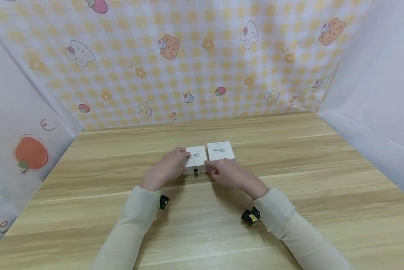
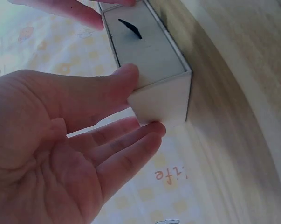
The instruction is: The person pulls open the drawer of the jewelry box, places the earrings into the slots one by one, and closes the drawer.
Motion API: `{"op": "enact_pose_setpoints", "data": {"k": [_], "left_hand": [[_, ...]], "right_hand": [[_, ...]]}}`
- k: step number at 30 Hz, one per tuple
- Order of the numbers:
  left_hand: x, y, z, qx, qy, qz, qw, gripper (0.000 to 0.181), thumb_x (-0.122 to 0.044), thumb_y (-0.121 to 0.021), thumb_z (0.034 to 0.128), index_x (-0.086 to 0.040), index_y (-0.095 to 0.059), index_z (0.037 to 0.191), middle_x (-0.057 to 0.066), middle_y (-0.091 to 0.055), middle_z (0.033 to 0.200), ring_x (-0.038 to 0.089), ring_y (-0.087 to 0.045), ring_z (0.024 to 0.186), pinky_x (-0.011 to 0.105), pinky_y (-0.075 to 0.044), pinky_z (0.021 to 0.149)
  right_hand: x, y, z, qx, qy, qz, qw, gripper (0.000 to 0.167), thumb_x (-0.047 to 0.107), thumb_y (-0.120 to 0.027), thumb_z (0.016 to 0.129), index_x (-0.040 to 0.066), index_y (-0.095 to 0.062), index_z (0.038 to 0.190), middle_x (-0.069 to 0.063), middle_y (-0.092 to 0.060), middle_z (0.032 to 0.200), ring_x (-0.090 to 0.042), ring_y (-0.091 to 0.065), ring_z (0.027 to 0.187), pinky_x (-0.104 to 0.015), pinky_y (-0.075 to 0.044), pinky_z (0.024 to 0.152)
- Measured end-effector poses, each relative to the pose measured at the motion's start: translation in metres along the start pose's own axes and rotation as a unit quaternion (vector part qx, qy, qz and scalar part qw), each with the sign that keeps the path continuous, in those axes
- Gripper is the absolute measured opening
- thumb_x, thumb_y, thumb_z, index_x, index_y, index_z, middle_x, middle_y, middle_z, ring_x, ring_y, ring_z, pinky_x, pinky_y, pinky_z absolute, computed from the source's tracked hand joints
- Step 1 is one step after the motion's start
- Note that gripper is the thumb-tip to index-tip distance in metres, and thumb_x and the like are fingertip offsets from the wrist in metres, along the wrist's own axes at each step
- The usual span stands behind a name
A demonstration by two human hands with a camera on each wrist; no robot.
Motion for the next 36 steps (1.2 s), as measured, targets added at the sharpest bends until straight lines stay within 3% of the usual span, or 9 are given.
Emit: {"op": "enact_pose_setpoints", "data": {"k": [2,8,36], "left_hand": [[0.0003,-0.0007,-0.0003,-0.003,-0.003,0.001,1.0000,0.049,0.002,-0.061,0.0843,0.003,-0.049,0.131,0.022,-0.044,0.138,0.035,-0.046,0.125,0.043,-0.039,0.103],[0.0037,-0.0003,-0.0019,-0.011,0.002,-0.002,0.9999,0.049,0.000,-0.062,0.0848,0.002,-0.048,0.132,0.022,-0.041,0.140,0.037,-0.040,0.130,0.046,-0.034,0.106],[0.0087,-0.0014,-0.0007,-0.016,0.006,-0.003,0.9998,0.050,-0.001,-0.060,0.0862,0.001,-0.046,0.134,0.021,-0.039,0.142,0.035,-0.038,0.131,0.044,-0.033,0.107]], "right_hand": [[0.0002,-0.0004,-0.0013,-0.001,0.001,-0.004,1.0000,0.044,0.002,-0.053,0.088,0.002,-0.050,0.132,-0.008,-0.066,0.115,-0.021,-0.063,0.103,-0.027,-0.047,0.074],[0.0011,-0.0016,-0.0021,0.001,-0.004,0.004,1.0000,0.048,0.001,-0.053,0.088,0.004,-0.047,0.135,-0.011,-0.062,0.122,-0.023,-0.064,0.101,-0.026,-0.048,0.072],[0.0018,-0.0055,-0.0027,0.012,-0.012,0.014,0.9998,0.050,0.006,-0.056,0.089,0.004,-0.043,0.138,-0.008,-0.059,0.128,-0.020,-0.064,0.101,-0.027,-0.050,0.078]]}}
Point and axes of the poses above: each hand's wrist, its own z-axis towards the middle knuckle, its own y-axis out of the back of the hand, x = y × z, the point moved 4 cm from there along z, towards the middle knuckle
